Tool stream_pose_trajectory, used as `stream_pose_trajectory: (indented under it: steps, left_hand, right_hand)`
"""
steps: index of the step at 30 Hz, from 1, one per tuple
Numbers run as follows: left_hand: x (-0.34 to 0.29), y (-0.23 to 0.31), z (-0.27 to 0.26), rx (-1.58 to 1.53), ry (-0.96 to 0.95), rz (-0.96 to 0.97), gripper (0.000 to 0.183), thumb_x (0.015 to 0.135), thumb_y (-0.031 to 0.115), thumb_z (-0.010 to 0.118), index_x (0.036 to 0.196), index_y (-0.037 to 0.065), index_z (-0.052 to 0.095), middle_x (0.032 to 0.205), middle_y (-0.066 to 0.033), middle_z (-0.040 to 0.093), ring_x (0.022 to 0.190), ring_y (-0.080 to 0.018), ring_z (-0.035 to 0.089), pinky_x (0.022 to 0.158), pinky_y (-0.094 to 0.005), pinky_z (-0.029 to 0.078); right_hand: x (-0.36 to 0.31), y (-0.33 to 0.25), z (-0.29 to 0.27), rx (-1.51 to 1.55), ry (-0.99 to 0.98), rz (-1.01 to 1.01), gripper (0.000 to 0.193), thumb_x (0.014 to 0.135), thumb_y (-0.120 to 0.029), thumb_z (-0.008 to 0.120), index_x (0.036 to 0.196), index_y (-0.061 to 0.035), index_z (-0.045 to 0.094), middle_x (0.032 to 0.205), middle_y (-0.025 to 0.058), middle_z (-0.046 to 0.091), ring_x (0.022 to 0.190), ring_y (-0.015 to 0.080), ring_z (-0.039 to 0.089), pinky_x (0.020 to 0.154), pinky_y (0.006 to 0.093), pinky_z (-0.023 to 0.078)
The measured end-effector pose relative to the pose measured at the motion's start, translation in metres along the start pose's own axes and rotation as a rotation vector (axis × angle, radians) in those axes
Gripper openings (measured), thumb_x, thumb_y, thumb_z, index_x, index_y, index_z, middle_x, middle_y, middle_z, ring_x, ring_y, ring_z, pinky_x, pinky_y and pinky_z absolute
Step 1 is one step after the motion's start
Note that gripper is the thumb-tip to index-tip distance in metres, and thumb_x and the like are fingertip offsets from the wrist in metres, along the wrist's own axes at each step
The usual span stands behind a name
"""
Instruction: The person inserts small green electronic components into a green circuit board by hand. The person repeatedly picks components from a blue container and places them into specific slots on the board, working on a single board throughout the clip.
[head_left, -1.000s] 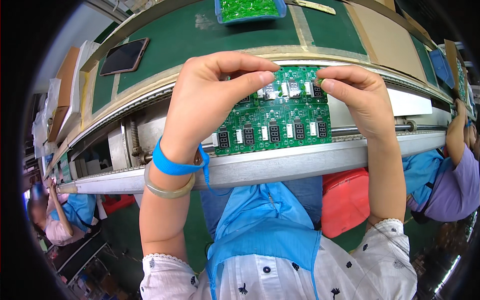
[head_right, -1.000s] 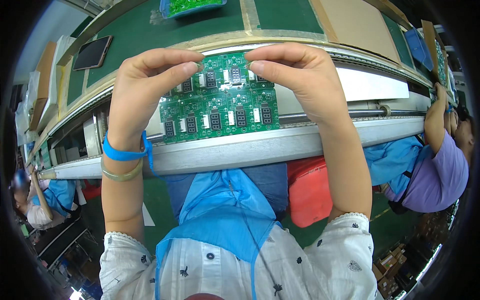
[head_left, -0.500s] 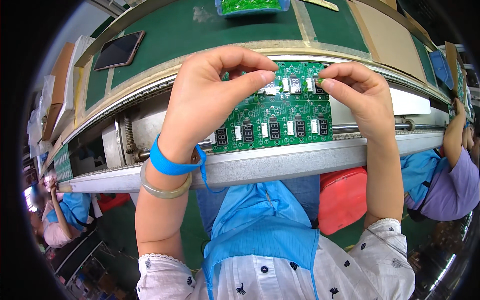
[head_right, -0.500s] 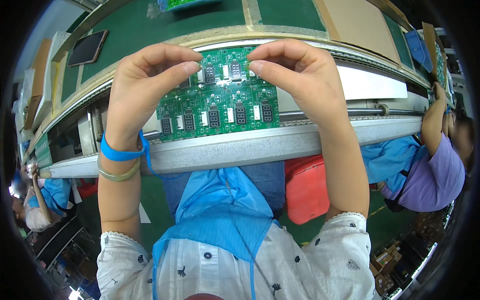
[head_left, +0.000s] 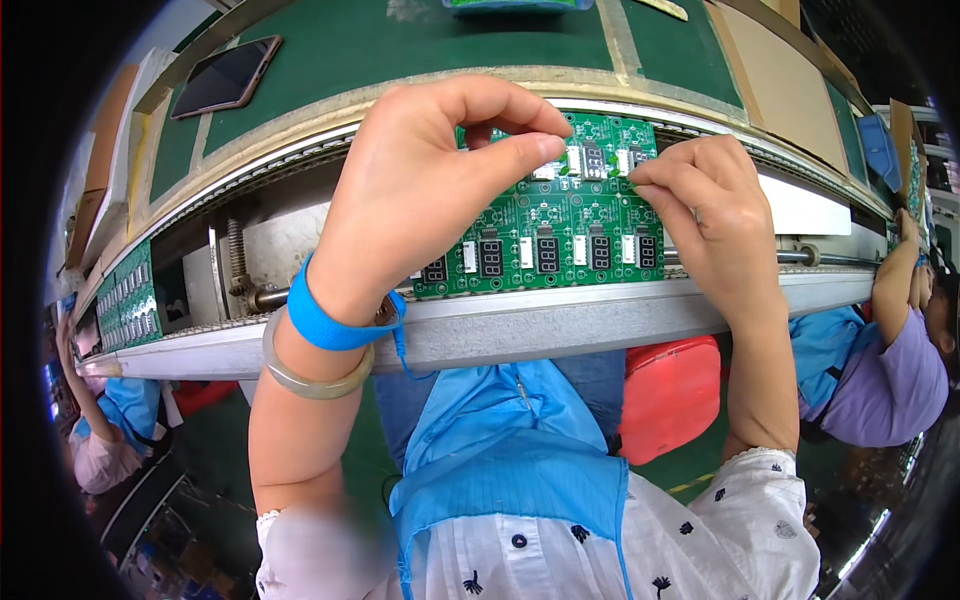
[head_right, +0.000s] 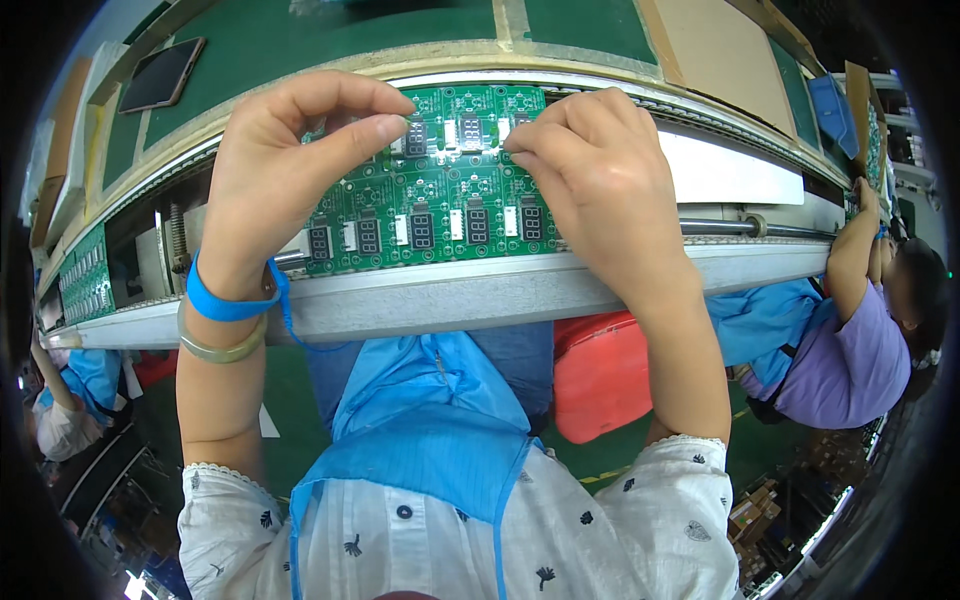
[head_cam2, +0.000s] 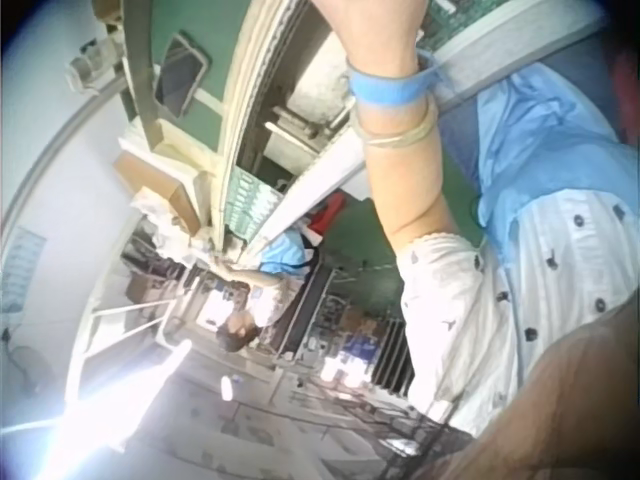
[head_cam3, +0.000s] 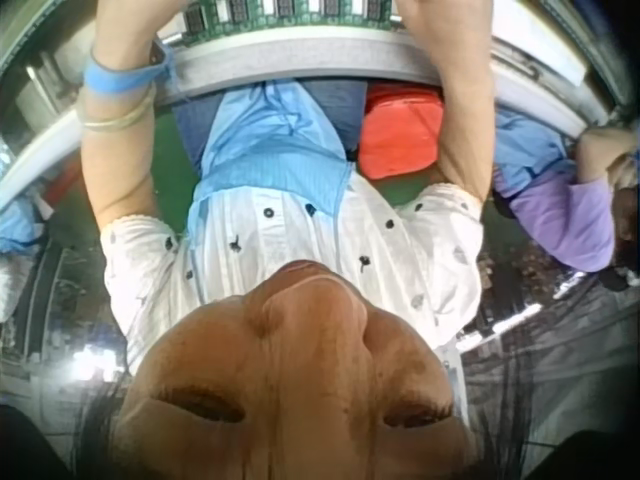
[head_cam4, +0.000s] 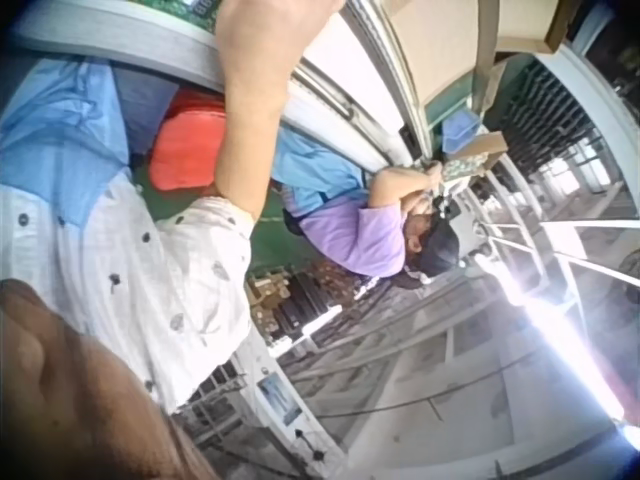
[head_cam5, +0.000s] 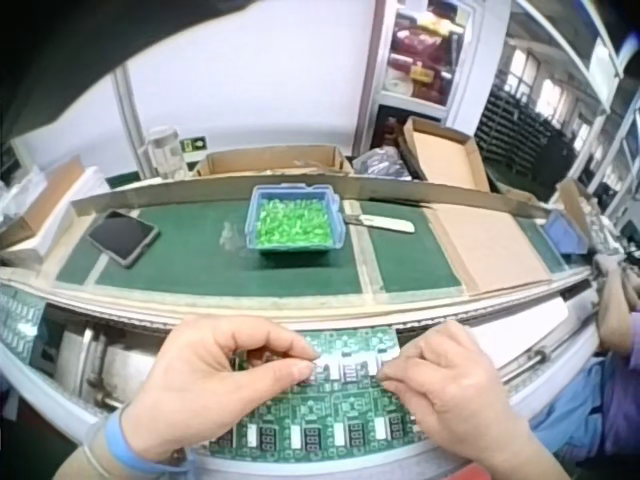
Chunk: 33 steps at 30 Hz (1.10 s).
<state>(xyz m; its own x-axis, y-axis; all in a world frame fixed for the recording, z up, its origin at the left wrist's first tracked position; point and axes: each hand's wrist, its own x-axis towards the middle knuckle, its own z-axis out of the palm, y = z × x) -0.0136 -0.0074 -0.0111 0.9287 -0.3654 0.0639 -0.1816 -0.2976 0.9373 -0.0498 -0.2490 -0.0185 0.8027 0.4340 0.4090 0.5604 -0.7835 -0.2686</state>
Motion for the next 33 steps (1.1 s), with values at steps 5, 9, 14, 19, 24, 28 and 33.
stream_pose_trajectory:
  steps: [5,9,14,19,24,28,33]
  left_hand:
    - [0.0005,0.0004,0.0004,0.029,0.004,0.021,0.013,0.084,0.007,0.073,0.095,0.002,0.074,0.089,-0.0013,0.071,0.082,-0.0075,0.062,0.074,-0.0224,0.048]
    - [-0.0003,0.0011,0.0007,0.056,0.002,0.005,0.013,0.083,0.007,0.072,0.095,0.001,0.074,0.09,-0.0022,0.071,0.085,-0.0088,0.063,0.078,-0.0238,0.049]
    - [-0.0008,-0.0003,0.0008,0.059,-0.003,0.012,0.013,0.083,0.007,0.072,0.095,0.001,0.074,0.091,-0.0027,0.071,0.085,-0.0091,0.063,0.079,-0.0241,0.049]
    - [-0.0006,0.0,0.0003,0.056,0.0,0.029,0.013,0.083,0.008,0.072,0.094,0.001,0.074,0.09,-0.0028,0.072,0.084,-0.0091,0.062,0.078,-0.0242,0.049]
    - [-0.0005,-0.0016,0.0004,0.063,0.005,0.05,0.014,0.082,0.009,0.073,0.094,0.002,0.074,0.089,-0.0024,0.072,0.082,-0.0086,0.061,0.076,-0.0243,0.048]
    - [-0.0009,-0.0021,0.0005,0.051,0.002,0.047,0.014,0.082,0.01,0.073,0.094,0.003,0.075,0.088,-0.0015,0.072,0.08,-0.0077,0.058,0.073,-0.0237,0.045]
    - [-0.0006,-0.0026,0.001,0.038,0.004,0.046,0.014,0.082,0.011,0.073,0.093,0.003,0.075,0.087,-0.0008,0.071,0.078,-0.0073,0.058,0.072,-0.0234,0.044]
  right_hand:
    - [0.003,-0.0041,0.0013,-0.103,-0.005,-0.028,0.01,0.075,-0.005,0.073,0.083,-0.0076,0.069,0.083,0.0022,0.062,0.086,0.0235,0.057,0.076,0.0366,0.041]
    - [0.0035,-0.0042,0.0033,-0.12,-0.018,-0.047,0.011,0.074,-0.005,0.073,0.083,-0.0076,0.069,0.083,0.0022,0.061,0.086,0.0233,0.056,0.076,0.0366,0.041]
    - [0.0043,-0.0068,0.0028,-0.128,-0.024,-0.045,0.011,0.074,-0.005,0.073,0.083,-0.0072,0.068,0.083,0.0022,0.061,0.086,0.0234,0.056,0.075,0.0367,0.041]
    - [0.0061,-0.0073,0.0053,-0.114,-0.012,-0.054,0.01,0.074,-0.005,0.073,0.083,-0.0076,0.069,0.083,0.002,0.062,0.087,0.0232,0.056,0.076,0.0363,0.041]
    - [0.0067,-0.0086,0.0064,-0.117,-0.028,-0.049,0.009,0.075,-0.005,0.072,0.083,-0.0078,0.069,0.083,0.0019,0.061,0.087,0.0231,0.056,0.076,0.0361,0.04]
    - [0.0068,-0.0103,0.0062,-0.117,-0.037,-0.048,0.01,0.075,-0.006,0.072,0.084,-0.0077,0.069,0.083,0.0024,0.061,0.087,0.0234,0.056,0.077,0.0366,0.04]
    - [0.0061,-0.0102,0.0065,-0.115,-0.034,-0.038,0.011,0.075,-0.006,0.072,0.085,-0.0074,0.069,0.083,0.0029,0.061,0.087,0.0237,0.056,0.077,0.037,0.041]
